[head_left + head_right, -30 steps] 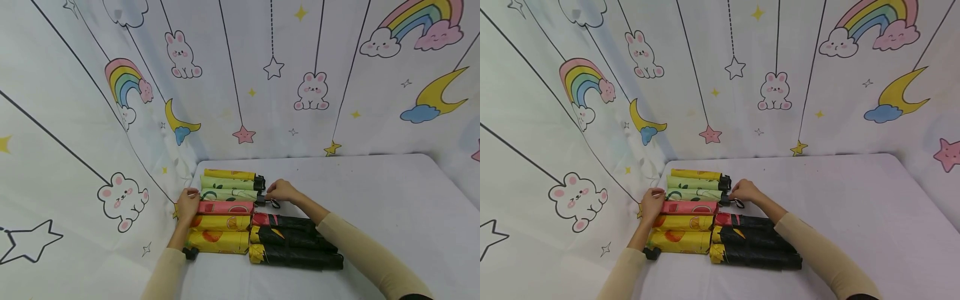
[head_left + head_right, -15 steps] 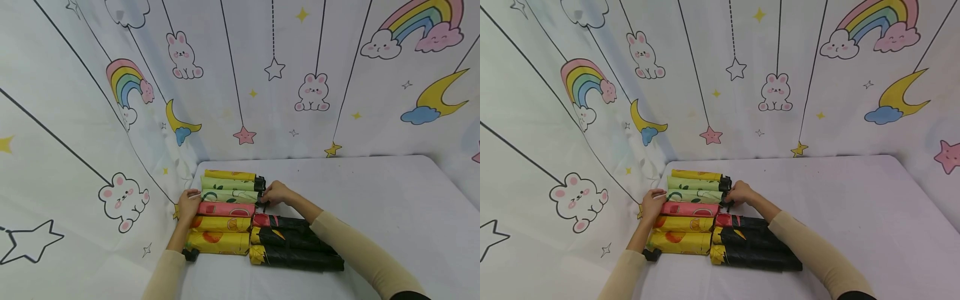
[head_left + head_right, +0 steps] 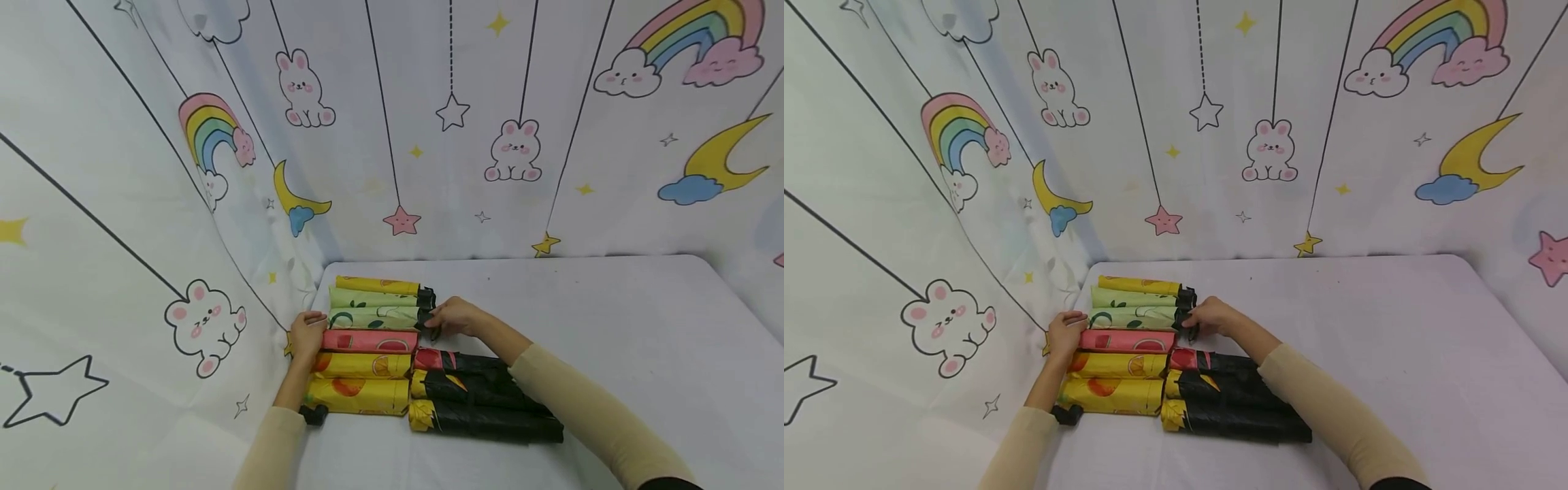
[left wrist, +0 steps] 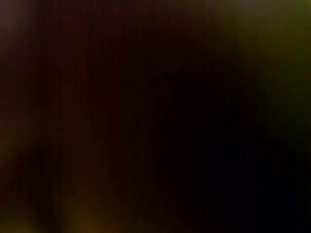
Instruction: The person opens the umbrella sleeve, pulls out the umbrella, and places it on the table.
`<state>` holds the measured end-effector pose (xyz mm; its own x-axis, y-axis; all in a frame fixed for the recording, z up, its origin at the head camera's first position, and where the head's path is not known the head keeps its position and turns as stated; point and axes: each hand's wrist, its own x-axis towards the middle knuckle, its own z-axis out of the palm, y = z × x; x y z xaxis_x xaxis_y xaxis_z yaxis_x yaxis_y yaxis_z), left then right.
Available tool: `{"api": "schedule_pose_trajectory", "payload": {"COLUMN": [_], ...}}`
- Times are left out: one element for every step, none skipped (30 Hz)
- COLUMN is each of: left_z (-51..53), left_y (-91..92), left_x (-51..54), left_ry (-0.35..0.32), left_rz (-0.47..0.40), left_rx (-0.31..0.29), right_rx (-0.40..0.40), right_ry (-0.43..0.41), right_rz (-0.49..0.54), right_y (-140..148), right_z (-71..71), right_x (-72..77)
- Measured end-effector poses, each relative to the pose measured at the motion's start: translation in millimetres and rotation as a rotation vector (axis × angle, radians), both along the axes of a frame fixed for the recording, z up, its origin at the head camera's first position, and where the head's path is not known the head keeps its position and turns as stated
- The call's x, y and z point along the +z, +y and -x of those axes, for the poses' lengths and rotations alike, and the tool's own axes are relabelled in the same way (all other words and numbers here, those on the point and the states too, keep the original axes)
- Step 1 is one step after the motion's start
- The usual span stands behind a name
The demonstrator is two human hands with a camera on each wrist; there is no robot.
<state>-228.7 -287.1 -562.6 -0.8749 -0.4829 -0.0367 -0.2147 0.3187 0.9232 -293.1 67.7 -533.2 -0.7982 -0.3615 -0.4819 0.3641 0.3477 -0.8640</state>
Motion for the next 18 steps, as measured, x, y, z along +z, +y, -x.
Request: {"api": "schedule_pose_trajectory", "payload": {"left_z": [-0.4, -0.8, -1.1, -0.8, -0.5, -0.1, 0.4, 0.6, 0.9, 1.1, 1.2, 1.3, 1.1, 0.9, 0.8, 0.5, 0.2, -0.1], "left_y": [-0.1, -0.2, -0.3, -0.1, 0.2, 0.4, 0.6, 0.9, 1.1, 1.3, 1.4, 1.6, 1.7, 1.8, 1.8, 1.8, 1.6, 1.2], "left_x": [0.0, -0.2, -0.5, -0.4, -0.4, -0.7, -1.2, -1.5, -2.1, -2.6, -3.0, -3.2, -3.5, -3.4, -3.5, -3.3, -3.3, -3.0], "left_ry": [-0.009, -0.012, -0.014, -0.011, -0.008, -0.003, 0.001, 0.006, 0.008, 0.012, 0.014, 0.017, 0.022, 0.028, 0.034, 0.04, 0.047, 0.053], "left_rz": [0.003, 0.0, 0.0, -0.005, -0.016, -0.031, -0.048, -0.066, -0.082, -0.098, -0.111, -0.122, -0.132, -0.141, -0.148, -0.155, -0.162, -0.169], "left_rx": [0.01, 0.02, 0.033, 0.043, 0.054, 0.067, 0.079, 0.092, 0.104, 0.115, 0.127, 0.138, 0.146, 0.153, 0.158, 0.162, 0.164, 0.164], "right_rx": [-0.009, -0.012, -0.017, -0.025, -0.033, -0.047, -0.062, -0.079, -0.098, -0.113, -0.128, -0.137, -0.141, -0.143, -0.143, -0.14, -0.139, -0.138], "right_ry": [-0.025, -0.043, -0.059, -0.071, -0.072, -0.077, -0.075, -0.074, -0.069, -0.059, -0.05, -0.041, -0.03, -0.024, -0.014, -0.003, 0.005, 0.013], "right_rz": [0.034, 0.064, 0.086, 0.101, 0.107, 0.118, 0.124, 0.13, 0.137, 0.141, 0.144, 0.15, 0.152, 0.158, 0.164, 0.165, 0.169, 0.174], "right_y": [0.3, 0.0, -0.6, -0.9, -1.1, -1.4, -1.8, -2.2, -2.7, -3.0, -3.2, -3.6, -4.0, -4.5, -4.9, -5.2, -5.5, -5.8], "right_z": [1.4, 2.0, 2.1, 2.0, 1.5, 1.0, 0.3, -0.4, -0.8, -1.4, -1.9, -2.3, -2.9, -3.4, -4.1, -5.0, -5.7, -6.4], "right_x": [-1.9, -3.0, -3.5, -3.3, -2.9, -2.2, -1.3, -0.3, 0.5, 1.2, 1.9, 2.9, 3.8, 4.7, 5.6, 6.9, 7.7, 8.6]}}
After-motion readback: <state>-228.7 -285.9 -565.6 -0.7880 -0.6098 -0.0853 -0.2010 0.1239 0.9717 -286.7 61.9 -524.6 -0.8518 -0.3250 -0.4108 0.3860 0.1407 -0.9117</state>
